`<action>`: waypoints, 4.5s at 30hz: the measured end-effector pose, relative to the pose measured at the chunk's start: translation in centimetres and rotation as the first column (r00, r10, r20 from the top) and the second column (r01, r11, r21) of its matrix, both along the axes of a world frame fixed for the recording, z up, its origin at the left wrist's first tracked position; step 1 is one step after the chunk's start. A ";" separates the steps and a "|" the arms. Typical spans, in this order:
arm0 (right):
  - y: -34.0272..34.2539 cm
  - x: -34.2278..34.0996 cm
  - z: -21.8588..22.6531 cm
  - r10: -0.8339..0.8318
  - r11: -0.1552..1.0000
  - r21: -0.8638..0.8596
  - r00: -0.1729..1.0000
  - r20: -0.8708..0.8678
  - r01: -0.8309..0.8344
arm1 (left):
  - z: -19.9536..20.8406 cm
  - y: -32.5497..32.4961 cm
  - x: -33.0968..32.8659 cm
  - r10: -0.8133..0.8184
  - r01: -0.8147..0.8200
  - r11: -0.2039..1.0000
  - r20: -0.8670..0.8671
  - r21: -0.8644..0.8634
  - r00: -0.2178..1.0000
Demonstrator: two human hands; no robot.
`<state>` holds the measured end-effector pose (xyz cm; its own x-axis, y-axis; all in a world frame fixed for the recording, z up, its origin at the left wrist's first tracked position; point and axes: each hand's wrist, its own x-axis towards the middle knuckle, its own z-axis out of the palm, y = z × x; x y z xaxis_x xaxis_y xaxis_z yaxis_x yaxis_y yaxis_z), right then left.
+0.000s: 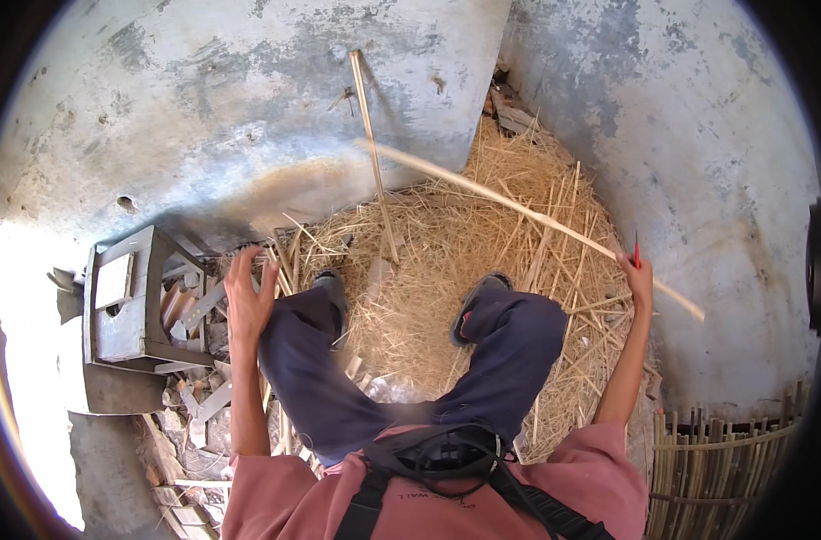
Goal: The person shaves a thin strip of wood using a small red cutter while sitting on a straw-covered floor, periodically turning the wood and removing long shavings.
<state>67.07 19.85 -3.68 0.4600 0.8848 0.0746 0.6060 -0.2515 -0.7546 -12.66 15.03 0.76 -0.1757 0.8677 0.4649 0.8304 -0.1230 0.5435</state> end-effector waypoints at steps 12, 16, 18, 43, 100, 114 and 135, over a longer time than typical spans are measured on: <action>-3.0 -12.2 0.4 0.200 0.960 0.230 0.965 -0.172 -0.158 | 6.6 -4.2 10.5 -0.234 0.315 0.886 -0.258 0.341 0.937; 0.1 -21.6 6.4 0.425 0.871 0.334 0.894 -0.143 -0.361 | 11.0 -6.4 14.6 -0.414 0.482 0.796 -0.250 0.367 0.875; 0.9 -26.1 10.0 0.531 0.818 0.301 0.844 -0.068 -0.490 | 12.6 -6.3 16.2 -0.426 0.477 0.826 -0.222 0.300 0.877; 2.3 -34.2 15.1 0.498 0.771 0.588 0.807 -0.318 -0.244 | 5.1 -6.7 16.5 -0.166 0.700 0.673 0.873 -0.240 0.458; 6.8 -34.0 11.1 0.490 0.846 0.244 0.509 -0.707 -0.475 | -1.2 -6.8 18.3 0.113 0.836 0.528 0.988 -0.148 0.104; 5.1 -33.5 12.4 0.620 0.781 0.362 0.697 -0.360 -0.509 | 3.0 -7.4 17.0 -0.080 0.753 0.622 0.940 -0.212 0.331; -3.8 -39.6 11.4 0.868 0.223 0.303 0.330 0.370 -0.927 | 7.1 -5.8 19.6 -0.217 0.656 0.754 0.951 0.020 0.220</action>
<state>27.51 16.08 7.71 -0.6546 0.5633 0.5042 0.2963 0.8047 -0.5144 6.95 9.22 7.89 0.1953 0.9807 -0.0062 -0.2902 0.0638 0.9548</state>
